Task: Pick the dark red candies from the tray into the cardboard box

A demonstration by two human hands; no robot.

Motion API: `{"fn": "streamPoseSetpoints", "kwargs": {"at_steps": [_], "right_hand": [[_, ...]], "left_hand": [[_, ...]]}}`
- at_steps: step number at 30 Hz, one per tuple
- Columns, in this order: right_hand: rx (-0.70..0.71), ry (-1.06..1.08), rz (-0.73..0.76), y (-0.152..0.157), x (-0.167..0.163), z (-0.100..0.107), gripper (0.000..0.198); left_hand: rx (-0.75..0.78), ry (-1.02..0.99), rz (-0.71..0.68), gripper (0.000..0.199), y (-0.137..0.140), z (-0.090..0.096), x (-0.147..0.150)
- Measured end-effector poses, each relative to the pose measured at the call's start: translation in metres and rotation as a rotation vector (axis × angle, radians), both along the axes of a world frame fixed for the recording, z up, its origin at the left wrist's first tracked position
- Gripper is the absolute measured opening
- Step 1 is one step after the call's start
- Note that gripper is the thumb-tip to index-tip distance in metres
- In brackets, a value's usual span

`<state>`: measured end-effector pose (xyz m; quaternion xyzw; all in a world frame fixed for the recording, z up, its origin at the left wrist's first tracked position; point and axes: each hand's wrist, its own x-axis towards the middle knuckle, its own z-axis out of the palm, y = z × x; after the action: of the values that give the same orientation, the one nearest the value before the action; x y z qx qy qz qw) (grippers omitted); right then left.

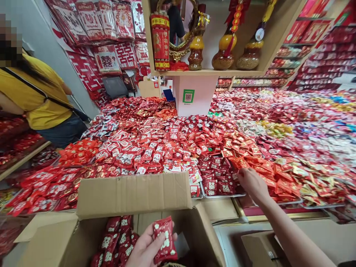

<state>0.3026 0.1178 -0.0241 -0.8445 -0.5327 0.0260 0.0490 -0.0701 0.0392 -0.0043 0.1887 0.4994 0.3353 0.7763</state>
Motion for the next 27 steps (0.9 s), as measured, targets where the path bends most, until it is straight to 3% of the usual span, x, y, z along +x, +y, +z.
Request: {"fn": "streamPoseSetpoints", "kwargs": {"at_steps": [2,5,8,11,15,17,20,23,27], "right_hand": [[0.063,0.140,0.065,-0.012,-0.017,0.007,0.026],[0.139,0.727,0.272,-0.038,-0.065,0.017,0.024],[0.068,1.303,0.388,-0.062,-0.120,0.024,0.033],[-0.015,1.604,0.366,-0.071,-0.158,0.029,0.038],[-0.031,1.747,0.309,-0.070,-0.170,0.028,0.033],[0.058,1.756,0.234,-0.070,-0.169,0.024,0.032],[0.200,1.809,0.143,-0.076,-0.174,0.016,0.032],[0.264,1.877,0.102,-0.086,-0.190,0.010,0.038],[0.348,1.802,0.106,-0.088,-0.189,0.006,0.041]], "left_hand": [[0.038,0.028,-0.005,0.059,0.001,0.007,0.006],[0.140,0.062,-0.073,0.057,0.005,0.012,0.015],[0.303,0.073,-0.170,0.045,0.009,0.012,0.024],[0.402,0.106,-0.269,0.030,0.009,0.012,0.030],[0.433,0.020,-0.240,0.040,0.007,0.012,0.030],[0.428,-0.009,-0.201,0.043,0.006,0.010,0.029],[0.370,0.078,-0.136,0.027,0.008,0.004,0.030],[0.304,0.145,-0.053,0.033,0.011,-0.001,0.034],[0.265,0.190,-0.110,0.039,0.012,-0.003,0.032]]}}
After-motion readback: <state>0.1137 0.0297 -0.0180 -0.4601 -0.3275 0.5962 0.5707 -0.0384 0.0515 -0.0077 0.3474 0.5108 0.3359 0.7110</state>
